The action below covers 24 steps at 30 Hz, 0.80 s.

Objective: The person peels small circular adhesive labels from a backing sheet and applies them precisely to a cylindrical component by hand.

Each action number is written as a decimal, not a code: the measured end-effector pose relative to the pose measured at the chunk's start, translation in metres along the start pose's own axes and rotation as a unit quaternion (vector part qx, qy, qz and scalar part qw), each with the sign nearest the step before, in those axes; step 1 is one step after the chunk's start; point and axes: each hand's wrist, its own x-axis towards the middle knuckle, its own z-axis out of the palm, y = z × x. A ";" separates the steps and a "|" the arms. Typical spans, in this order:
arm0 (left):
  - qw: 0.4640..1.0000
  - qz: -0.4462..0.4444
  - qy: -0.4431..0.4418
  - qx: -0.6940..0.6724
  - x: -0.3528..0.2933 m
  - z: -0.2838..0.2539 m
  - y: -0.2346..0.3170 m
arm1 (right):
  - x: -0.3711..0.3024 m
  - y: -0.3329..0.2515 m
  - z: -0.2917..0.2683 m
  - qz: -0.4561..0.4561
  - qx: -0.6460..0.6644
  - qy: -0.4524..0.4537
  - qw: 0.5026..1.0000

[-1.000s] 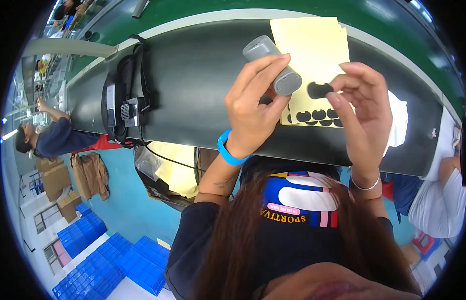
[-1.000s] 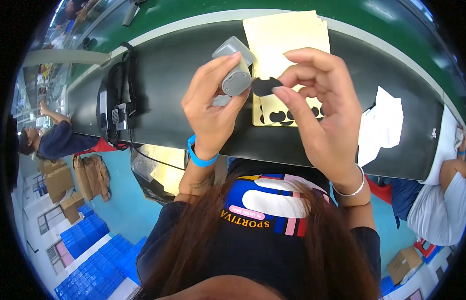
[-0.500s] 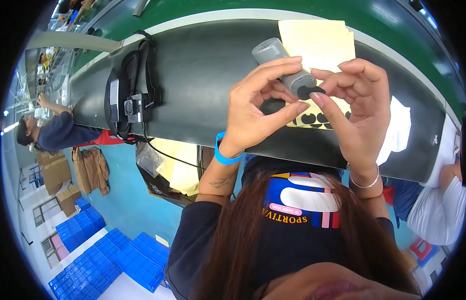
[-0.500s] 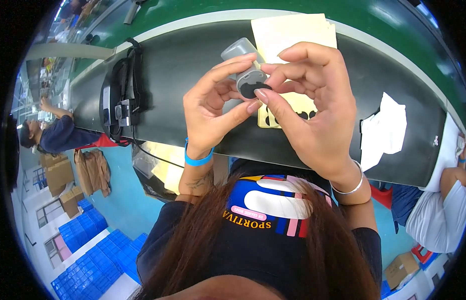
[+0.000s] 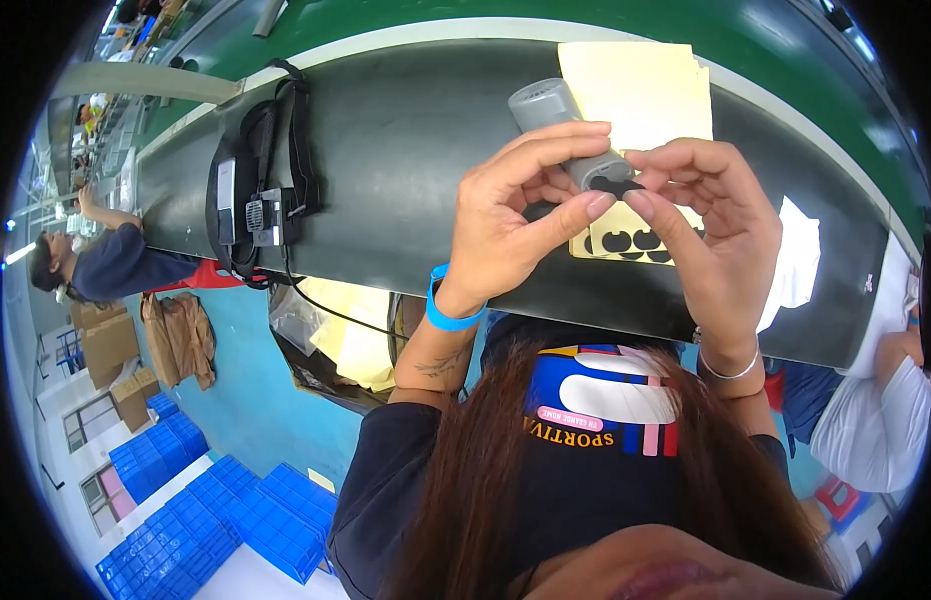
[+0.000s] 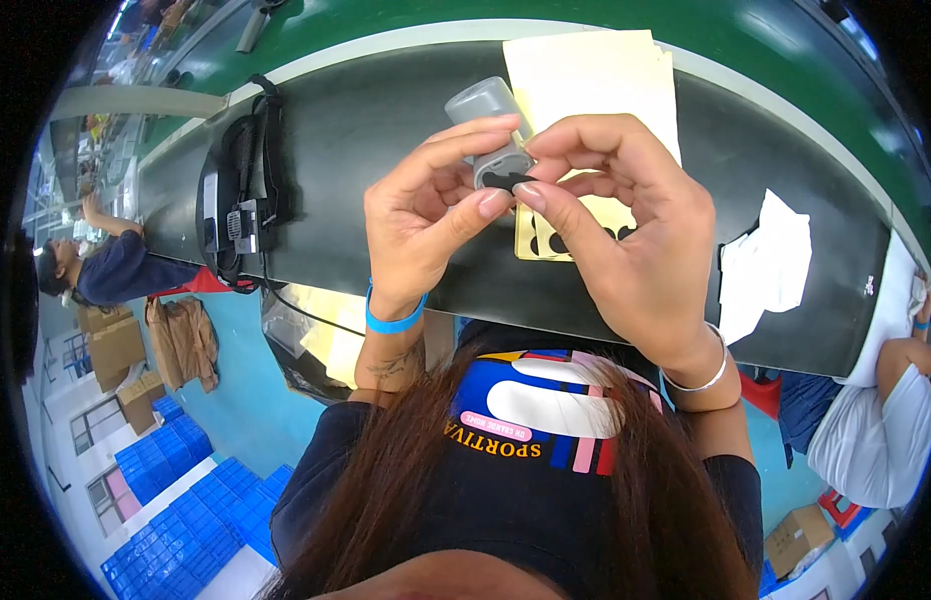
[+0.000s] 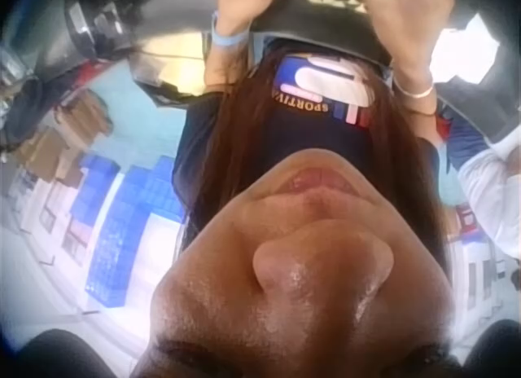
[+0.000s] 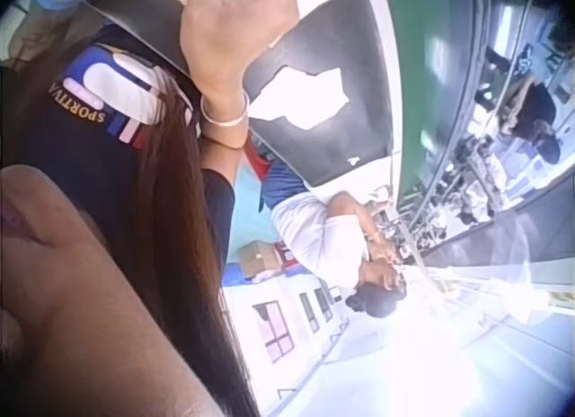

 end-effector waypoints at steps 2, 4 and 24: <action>1.000 0.010 -0.001 0.002 -0.003 0.000 0.006 | -0.002 -0.004 0.001 -0.023 -0.013 -0.011 1.000; 1.000 0.006 0.000 -0.006 -0.002 0.001 0.009 | 0.000 0.000 -0.001 -0.034 0.027 0.016 0.999; 0.999 0.001 -0.036 -0.032 -0.001 0.000 0.003 | -0.002 -0.001 0.001 -0.041 -0.008 0.026 0.999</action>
